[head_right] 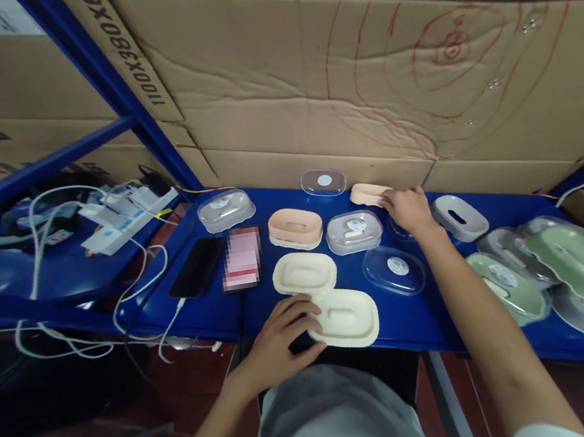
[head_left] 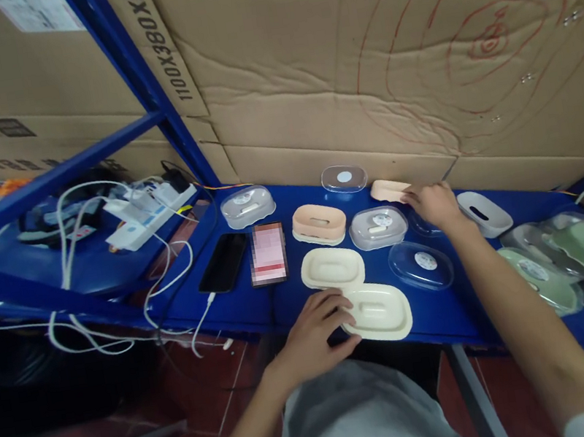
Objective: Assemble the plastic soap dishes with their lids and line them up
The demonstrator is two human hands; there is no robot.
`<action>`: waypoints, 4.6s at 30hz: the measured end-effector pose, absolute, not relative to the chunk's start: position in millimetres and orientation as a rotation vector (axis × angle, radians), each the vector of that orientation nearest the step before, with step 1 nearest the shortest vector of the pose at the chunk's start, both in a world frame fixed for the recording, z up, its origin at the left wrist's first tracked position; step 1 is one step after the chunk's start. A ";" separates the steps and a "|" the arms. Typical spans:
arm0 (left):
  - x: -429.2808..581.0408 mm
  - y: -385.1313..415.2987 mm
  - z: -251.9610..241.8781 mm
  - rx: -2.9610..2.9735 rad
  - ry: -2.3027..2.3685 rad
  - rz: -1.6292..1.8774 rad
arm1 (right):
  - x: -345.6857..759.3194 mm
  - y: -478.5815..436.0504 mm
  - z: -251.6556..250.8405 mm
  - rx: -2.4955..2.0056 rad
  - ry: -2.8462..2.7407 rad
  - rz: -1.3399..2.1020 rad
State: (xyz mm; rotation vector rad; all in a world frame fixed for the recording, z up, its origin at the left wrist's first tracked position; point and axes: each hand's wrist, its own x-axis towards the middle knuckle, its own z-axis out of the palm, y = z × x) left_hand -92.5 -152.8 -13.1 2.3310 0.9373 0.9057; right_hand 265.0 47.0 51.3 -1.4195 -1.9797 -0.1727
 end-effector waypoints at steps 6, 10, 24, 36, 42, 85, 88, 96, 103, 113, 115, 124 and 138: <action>-90.4 -153.7 -14.3 2.364 0.982 0.868 | 253.7 -92.8 52.8 -1.437 -1.956 -0.307; -90.1 -154.7 -14.6 2.329 1.020 0.802 | 229.3 -181.4 22.8 -1.285 -2.081 -0.287; -96.3 -148.1 -32.2 2.242 0.962 0.955 | 169.7 -191.4 -11.9 -1.146 -2.318 -0.014; -94.9 -153.1 -15.4 2.239 0.992 0.898 | 212.8 -180.6 -16.1 -1.241 -2.229 0.013; -97.8 -150.8 -13.3 2.121 0.999 0.878 | 268.3 -166.7 -28.7 -1.641 -2.016 -0.170; -95.5 -148.1 -17.8 2.022 1.013 0.905 | 195.8 -183.5 -27.7 -1.313 -2.236 0.181; -97.6 -147.7 -14.4 2.011 0.993 0.862 | 196.4 -184.5 -28.0 -1.325 -2.209 0.202; -102.4 -145.5 -8.9 2.120 0.926 0.826 | 205.7 -183.3 -17.0 -1.239 -2.166 0.282; -89.0 -141.4 -16.0 2.410 1.290 0.879 | 237.4 -123.7 49.2 -1.264 -1.909 -0.114; -85.4 -143.4 -22.0 2.476 1.289 0.976 | 286.3 55.6 46.1 -1.582 -2.003 -0.038; -86.6 -144.9 -23.6 2.456 1.237 1.049 | 288.4 67.8 35.8 -1.605 -2.023 0.014; -83.5 -143.2 -18.9 2.440 1.283 1.084 | 280.1 24.4 36.6 -1.496 -1.984 -0.068; -78.3 -143.0 -26.2 2.322 1.516 1.188 | 238.5 -29.0 12.9 -1.330 -2.279 0.084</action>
